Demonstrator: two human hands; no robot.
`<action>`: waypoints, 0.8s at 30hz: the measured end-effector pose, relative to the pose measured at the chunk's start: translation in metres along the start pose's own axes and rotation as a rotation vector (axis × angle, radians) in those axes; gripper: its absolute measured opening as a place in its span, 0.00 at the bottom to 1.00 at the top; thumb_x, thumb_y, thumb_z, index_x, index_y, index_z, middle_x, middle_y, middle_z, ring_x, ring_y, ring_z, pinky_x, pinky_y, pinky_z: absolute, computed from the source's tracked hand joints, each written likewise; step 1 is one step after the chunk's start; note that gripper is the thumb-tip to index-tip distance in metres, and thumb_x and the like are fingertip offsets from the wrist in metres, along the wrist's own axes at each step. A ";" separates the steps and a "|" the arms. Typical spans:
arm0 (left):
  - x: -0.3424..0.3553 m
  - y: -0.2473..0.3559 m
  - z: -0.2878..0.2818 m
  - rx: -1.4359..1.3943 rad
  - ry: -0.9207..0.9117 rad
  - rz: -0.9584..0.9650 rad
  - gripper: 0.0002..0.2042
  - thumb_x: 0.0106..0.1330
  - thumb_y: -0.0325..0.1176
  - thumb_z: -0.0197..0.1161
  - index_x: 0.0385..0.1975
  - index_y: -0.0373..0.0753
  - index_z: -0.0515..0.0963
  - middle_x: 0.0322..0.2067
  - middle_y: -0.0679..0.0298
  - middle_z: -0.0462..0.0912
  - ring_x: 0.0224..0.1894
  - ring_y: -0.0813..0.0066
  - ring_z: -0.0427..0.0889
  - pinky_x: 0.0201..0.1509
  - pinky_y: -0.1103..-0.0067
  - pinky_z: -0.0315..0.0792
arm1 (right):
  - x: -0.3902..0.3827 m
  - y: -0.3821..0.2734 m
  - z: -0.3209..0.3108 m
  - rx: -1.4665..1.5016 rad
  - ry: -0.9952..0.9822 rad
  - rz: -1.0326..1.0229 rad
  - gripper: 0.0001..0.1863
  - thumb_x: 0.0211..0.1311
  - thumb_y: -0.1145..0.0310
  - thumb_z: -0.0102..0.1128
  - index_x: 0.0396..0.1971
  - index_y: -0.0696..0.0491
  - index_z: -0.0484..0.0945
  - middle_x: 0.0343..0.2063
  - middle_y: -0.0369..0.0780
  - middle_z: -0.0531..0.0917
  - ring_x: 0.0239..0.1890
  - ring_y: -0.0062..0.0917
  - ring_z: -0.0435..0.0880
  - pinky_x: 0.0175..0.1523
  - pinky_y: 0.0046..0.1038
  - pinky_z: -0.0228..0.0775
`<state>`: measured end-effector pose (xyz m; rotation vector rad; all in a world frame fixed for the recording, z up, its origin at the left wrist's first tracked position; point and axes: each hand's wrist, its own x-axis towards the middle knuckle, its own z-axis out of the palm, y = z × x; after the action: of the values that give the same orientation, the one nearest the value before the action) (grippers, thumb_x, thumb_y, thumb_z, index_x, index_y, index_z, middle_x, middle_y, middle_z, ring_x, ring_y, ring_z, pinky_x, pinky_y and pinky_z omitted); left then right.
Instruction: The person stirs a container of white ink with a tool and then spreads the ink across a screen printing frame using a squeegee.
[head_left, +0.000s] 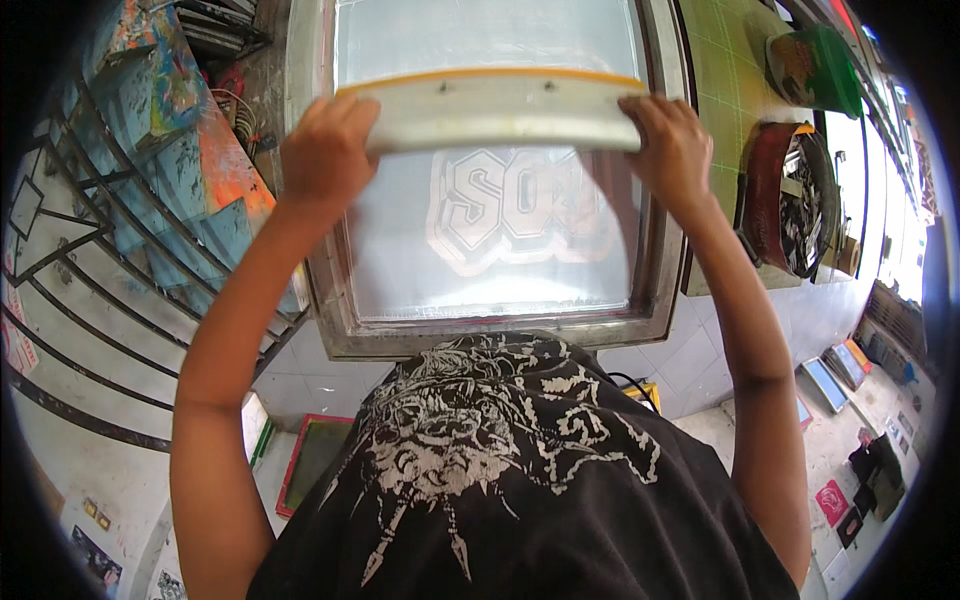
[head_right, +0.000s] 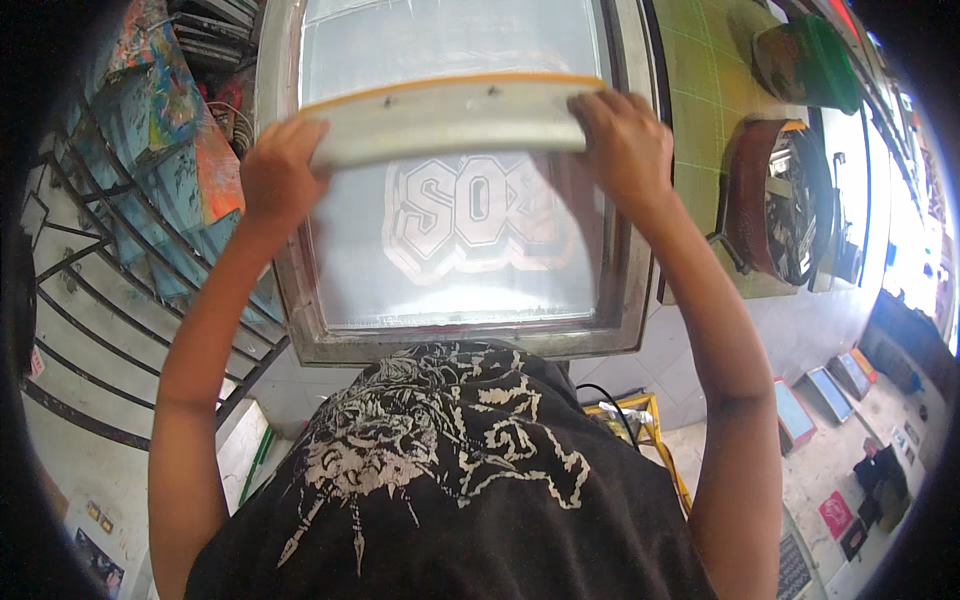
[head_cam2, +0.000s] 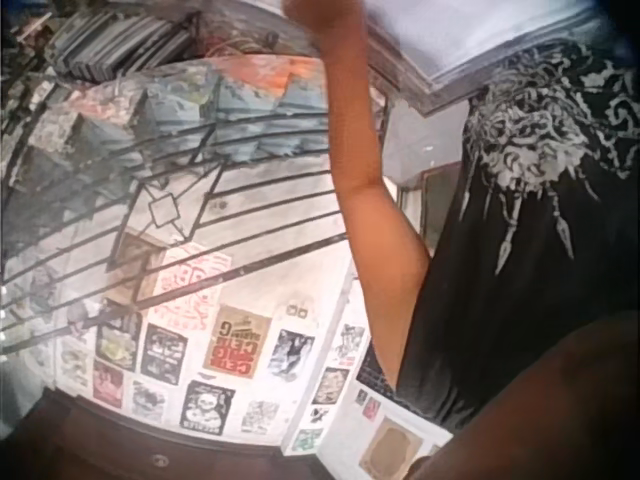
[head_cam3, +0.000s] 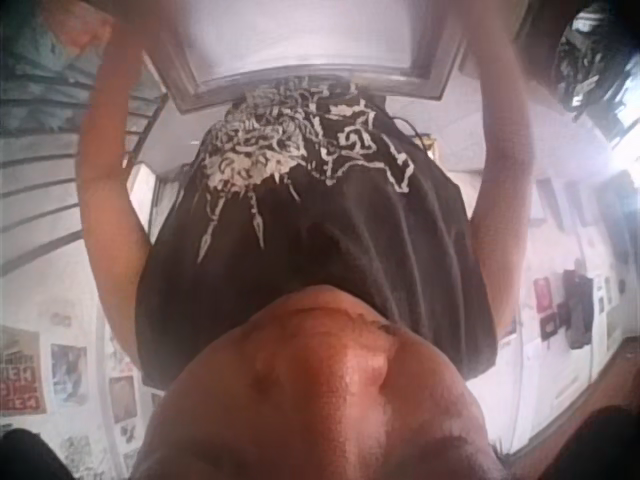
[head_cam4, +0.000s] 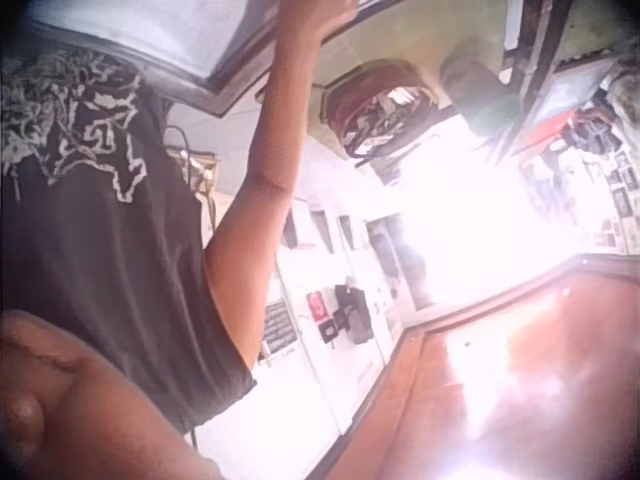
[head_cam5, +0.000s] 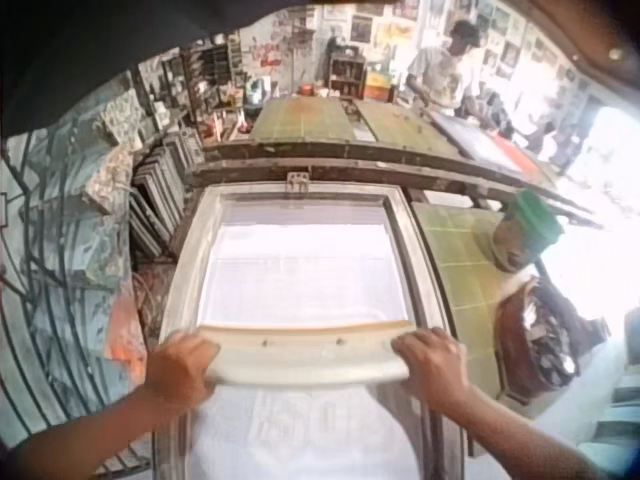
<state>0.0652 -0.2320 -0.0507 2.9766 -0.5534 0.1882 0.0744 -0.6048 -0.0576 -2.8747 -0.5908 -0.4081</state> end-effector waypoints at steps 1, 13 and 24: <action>0.011 -0.005 0.006 -0.023 0.029 0.018 0.21 0.41 0.25 0.70 0.40 0.43 0.80 0.39 0.64 0.82 0.43 0.59 0.81 0.46 0.68 0.78 | 0.010 0.005 0.005 -0.003 -0.012 0.009 0.21 0.39 0.72 0.72 0.39 0.46 0.84 0.37 0.33 0.85 0.39 0.31 0.84 0.44 0.32 0.79; 0.198 -0.088 -0.016 -0.084 -0.142 0.060 0.11 0.49 0.30 0.69 0.34 0.45 0.83 0.34 0.59 0.85 0.39 0.54 0.84 0.43 0.63 0.78 | 0.204 0.086 0.010 -0.023 -0.267 -0.056 0.17 0.50 0.59 0.73 0.39 0.50 0.85 0.32 0.45 0.86 0.38 0.44 0.85 0.44 0.40 0.77; 0.066 -0.021 -0.114 -0.110 0.053 0.078 0.11 0.50 0.31 0.66 0.34 0.37 0.82 0.34 0.54 0.84 0.39 0.53 0.83 0.43 0.67 0.75 | 0.091 0.008 -0.105 -0.069 -0.155 0.046 0.17 0.48 0.62 0.75 0.38 0.50 0.85 0.34 0.44 0.87 0.38 0.40 0.86 0.44 0.39 0.77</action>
<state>0.1226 -0.2206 0.0693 2.8372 -0.6517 0.2341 0.1334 -0.6035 0.0684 -2.9991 -0.5443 -0.2031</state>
